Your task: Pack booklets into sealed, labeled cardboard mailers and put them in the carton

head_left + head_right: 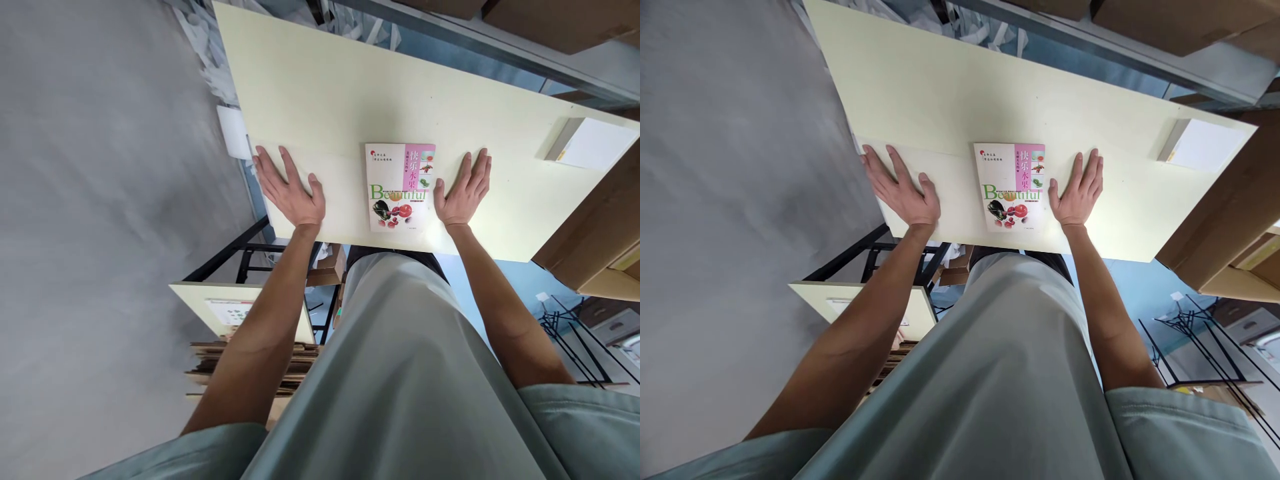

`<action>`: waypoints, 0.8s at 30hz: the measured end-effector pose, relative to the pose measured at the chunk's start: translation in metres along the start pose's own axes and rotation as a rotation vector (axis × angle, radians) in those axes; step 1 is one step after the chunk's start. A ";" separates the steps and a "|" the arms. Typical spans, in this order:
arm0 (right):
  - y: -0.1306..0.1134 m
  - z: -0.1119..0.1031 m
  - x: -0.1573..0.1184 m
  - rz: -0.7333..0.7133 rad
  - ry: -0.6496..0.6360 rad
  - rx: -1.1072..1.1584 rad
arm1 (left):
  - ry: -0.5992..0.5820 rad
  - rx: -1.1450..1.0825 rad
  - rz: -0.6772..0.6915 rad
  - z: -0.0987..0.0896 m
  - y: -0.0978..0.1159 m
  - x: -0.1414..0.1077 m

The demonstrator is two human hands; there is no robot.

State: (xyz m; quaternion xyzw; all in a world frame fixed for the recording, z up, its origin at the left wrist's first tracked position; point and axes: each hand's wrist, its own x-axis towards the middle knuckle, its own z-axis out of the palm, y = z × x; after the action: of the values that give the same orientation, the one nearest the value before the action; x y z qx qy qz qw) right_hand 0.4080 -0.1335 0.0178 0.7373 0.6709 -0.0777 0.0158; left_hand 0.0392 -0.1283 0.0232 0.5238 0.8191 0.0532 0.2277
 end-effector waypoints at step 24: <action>0.000 0.002 0.001 0.001 0.010 -0.002 | -0.006 0.012 -0.019 -0.001 0.002 0.002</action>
State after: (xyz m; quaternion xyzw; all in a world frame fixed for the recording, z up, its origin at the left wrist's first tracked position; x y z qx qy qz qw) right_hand 0.4084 -0.1328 0.0159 0.7382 0.6705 -0.0731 0.0133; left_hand 0.0399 -0.1259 0.0239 0.5174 0.8238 0.0446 0.2273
